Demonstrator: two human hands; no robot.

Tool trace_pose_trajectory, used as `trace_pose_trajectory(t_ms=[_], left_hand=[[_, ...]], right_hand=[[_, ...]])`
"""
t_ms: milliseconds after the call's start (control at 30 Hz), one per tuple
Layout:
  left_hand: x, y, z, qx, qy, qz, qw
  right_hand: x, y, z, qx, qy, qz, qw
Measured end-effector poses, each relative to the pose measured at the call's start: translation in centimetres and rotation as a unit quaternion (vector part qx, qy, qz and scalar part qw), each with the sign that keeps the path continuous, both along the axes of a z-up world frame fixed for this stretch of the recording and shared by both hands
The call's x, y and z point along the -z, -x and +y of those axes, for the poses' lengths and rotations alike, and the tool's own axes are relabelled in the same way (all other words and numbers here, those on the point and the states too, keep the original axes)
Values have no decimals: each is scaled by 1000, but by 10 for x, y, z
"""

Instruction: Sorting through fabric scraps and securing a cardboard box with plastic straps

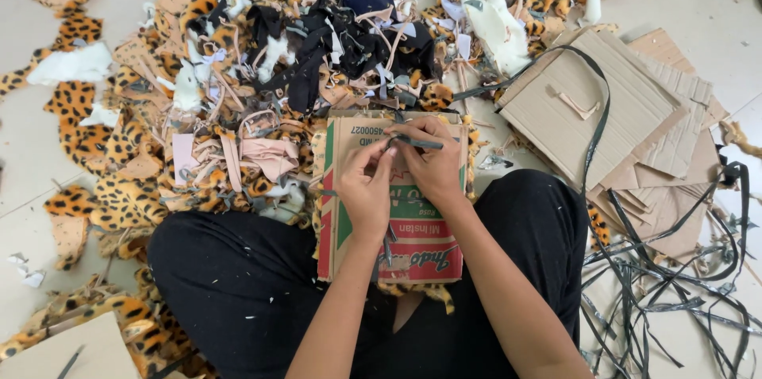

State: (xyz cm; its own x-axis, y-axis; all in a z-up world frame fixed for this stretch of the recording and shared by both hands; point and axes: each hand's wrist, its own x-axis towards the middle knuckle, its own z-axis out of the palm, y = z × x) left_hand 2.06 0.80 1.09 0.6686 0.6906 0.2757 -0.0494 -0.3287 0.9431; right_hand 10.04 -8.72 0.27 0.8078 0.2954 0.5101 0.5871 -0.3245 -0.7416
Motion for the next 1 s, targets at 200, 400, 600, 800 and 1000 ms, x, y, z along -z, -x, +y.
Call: trace_pose_trajectory(t_ms=[200, 400, 600, 800, 1000], left_hand=[[-34, 3, 3, 23, -4, -17, 1000], [-82, -3, 27, 76, 55, -48, 994], [-96, -4, 31, 168, 58, 12, 984], [-7, 4, 17, 195, 13, 48, 980], [12, 4, 12, 204, -139, 30, 969]], right_hand=[[-36, 13, -10, 36, 9, 6, 999], [-89, 34, -39, 81, 71, -20, 994], [-64, 73, -40, 102, 97, 28, 990], [-11, 57, -43, 98, 121, 41, 987], [0, 52, -48, 87, 43, 115, 989]])
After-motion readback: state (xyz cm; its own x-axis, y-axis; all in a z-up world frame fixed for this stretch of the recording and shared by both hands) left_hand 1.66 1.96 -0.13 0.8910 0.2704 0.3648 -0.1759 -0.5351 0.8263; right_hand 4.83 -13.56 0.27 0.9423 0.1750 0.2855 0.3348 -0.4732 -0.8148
